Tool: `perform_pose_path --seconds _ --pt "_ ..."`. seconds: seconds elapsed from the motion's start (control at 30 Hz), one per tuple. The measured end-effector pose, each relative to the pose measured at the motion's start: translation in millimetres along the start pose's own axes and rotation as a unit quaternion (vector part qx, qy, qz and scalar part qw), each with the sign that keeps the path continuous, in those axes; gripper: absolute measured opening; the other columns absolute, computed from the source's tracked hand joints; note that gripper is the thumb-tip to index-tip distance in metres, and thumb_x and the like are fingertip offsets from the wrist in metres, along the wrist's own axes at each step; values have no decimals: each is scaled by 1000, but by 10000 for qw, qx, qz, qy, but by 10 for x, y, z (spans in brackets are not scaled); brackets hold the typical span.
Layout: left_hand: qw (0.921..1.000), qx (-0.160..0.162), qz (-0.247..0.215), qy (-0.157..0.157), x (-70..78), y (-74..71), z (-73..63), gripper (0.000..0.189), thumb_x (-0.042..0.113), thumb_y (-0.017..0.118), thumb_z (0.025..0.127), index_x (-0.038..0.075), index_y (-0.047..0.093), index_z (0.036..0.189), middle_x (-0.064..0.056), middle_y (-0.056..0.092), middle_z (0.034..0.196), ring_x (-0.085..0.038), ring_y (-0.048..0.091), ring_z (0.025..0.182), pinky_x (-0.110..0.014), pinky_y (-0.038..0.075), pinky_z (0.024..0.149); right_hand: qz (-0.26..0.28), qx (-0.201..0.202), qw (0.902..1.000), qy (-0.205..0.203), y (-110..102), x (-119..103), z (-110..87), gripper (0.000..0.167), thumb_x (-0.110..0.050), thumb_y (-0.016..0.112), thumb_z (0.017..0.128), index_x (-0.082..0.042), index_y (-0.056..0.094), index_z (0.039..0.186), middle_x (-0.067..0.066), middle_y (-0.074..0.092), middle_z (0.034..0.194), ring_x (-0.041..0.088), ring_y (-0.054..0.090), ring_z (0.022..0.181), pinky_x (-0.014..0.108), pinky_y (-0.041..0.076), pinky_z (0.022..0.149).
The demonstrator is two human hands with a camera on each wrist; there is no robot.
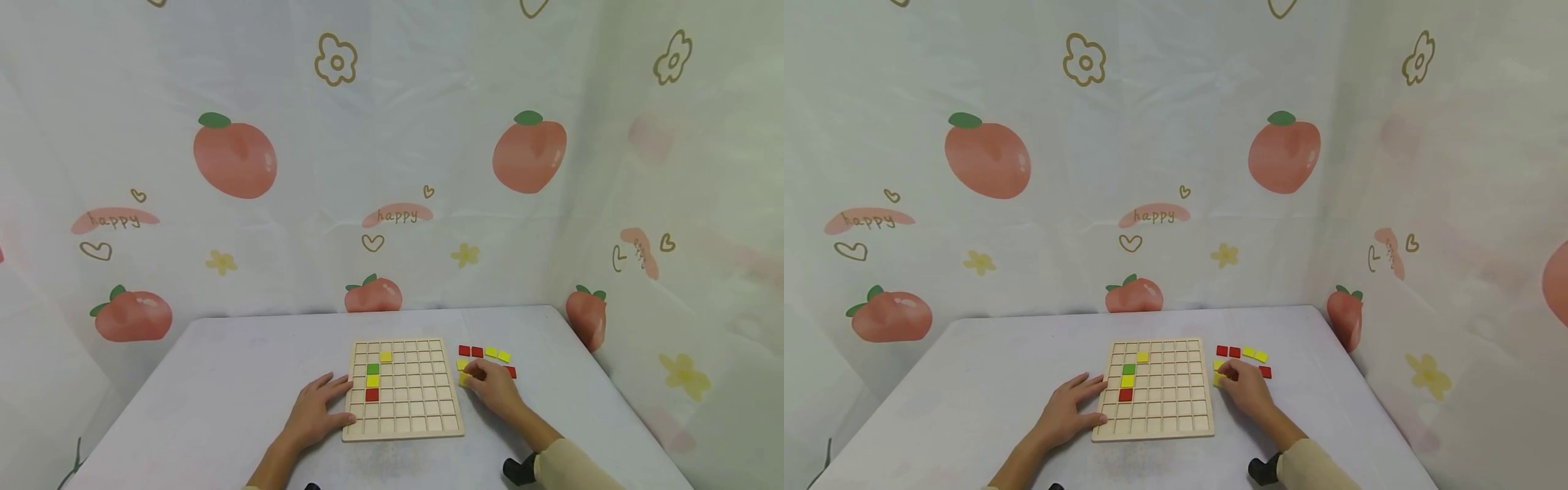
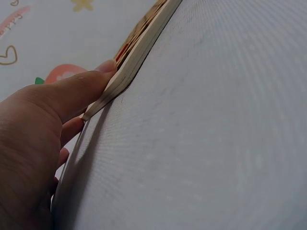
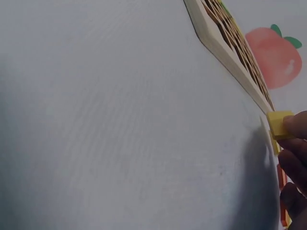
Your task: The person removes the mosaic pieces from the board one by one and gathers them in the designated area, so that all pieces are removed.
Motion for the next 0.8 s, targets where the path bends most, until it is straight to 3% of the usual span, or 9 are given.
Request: perform_pose_path --seconds 0.3,0.8 --pt "10000 24 -45 13 0 6 3 74 60 76 71 22 62 133 5 55 139 -32 34 137 -62 25 107 -37 -184 9996 219 7 77 1 14 -5 76 81 -15 68 86 -6 62 82 14 54 76 27 50 69" --pt "10000 -17 -54 -38 15 -5 -6 74 59 76 71 21 63 133 5 55 139 -32 34 138 -64 25 106 -350 125 9993 22 -47 91 103 12 -7 76 82 -11 68 90 -4 57 79 14 51 73 27 48 64"
Point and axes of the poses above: each hand's wrist, its own z-axis towards the middle knuckle, its own y-axis out of the palm, x = y × z, the point moved 4 cm from there along z, towards the middle knuckle
